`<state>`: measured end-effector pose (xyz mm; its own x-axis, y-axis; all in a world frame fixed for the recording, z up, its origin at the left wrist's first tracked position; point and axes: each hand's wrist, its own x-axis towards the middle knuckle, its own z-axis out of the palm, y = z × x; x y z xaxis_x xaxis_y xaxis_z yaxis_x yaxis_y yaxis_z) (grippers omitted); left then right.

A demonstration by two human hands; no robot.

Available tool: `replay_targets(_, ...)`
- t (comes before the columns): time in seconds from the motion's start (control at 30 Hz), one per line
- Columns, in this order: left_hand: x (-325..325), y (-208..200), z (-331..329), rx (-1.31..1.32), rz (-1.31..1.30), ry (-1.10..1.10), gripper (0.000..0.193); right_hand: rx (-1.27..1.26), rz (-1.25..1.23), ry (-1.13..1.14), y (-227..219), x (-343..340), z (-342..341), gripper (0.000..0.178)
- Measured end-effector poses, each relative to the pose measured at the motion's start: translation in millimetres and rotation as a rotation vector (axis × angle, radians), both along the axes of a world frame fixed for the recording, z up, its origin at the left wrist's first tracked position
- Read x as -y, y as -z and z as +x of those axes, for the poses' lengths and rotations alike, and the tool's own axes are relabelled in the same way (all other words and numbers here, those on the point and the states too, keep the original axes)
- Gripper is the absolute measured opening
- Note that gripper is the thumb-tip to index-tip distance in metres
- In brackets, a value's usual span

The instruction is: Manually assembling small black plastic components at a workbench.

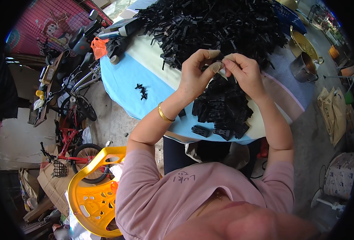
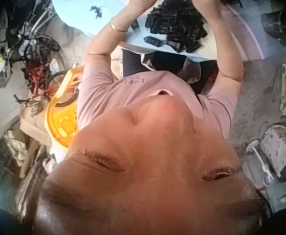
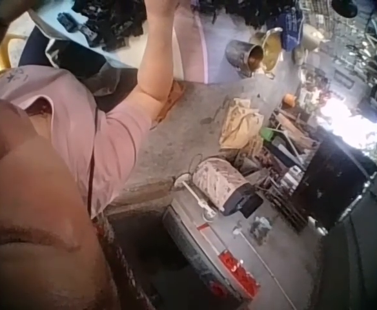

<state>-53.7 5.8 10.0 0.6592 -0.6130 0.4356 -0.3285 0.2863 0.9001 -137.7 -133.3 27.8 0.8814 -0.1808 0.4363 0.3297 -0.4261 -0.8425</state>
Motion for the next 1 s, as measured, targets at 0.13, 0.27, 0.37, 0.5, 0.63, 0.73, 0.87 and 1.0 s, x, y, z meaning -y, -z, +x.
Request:
replay_targets(0.13, -1.6, -2.5, -0.5, 0.244, -0.021, -0.074, 0.021, -0.144, 0.081, -0.044, -7.0, -1.5, -3.5, 0.013)
replay_targets(0.27, -0.6, -6.0, -2.9, 0.518, -0.089, -0.233, 0.017, -0.107, 0.104, -0.071, -3.9, -0.7, -1.3, 0.012)
replay_targets(0.37, 2.7, -5.9, -2.9, 0.267, -0.165, -0.101, 0.026, 0.05, 0.046, -0.035, -1.2, 2.4, 2.2, 0.01)
replay_targets(0.5, -4.5, -16.2, 13.4, -0.537, -0.288, 0.317, 0.032, 0.053, -0.134, -0.008, -10.0, 15.2, -3.1, 0.009)
replay_targets(0.63, -3.1, -11.6, 17.6, -0.735, -0.217, 0.491, 0.033, 0.175, -0.074, -0.042, -3.9, 14.3, -1.2, 0.016)
replay_targets(0.73, -2.5, -11.0, 10.9, -0.455, -0.02, 0.374, 0.033, 0.209, -0.056, -0.042, -5.0, 9.5, -1.0, 0.016)
replay_targets(0.87, -3.7, -9.3, 0.0, -0.093, 0.013, 0.338, 0.037, 0.045, 0.026, 0.019, -3.5, 9.2, 0.8, 0.016)
replay_targets(1.0, -0.3, -4.9, -1.3, -0.013, 0.036, 0.296, 0.04, -0.124, -0.034, -0.016, -10.2, 11.0, -1.4, 0.013)
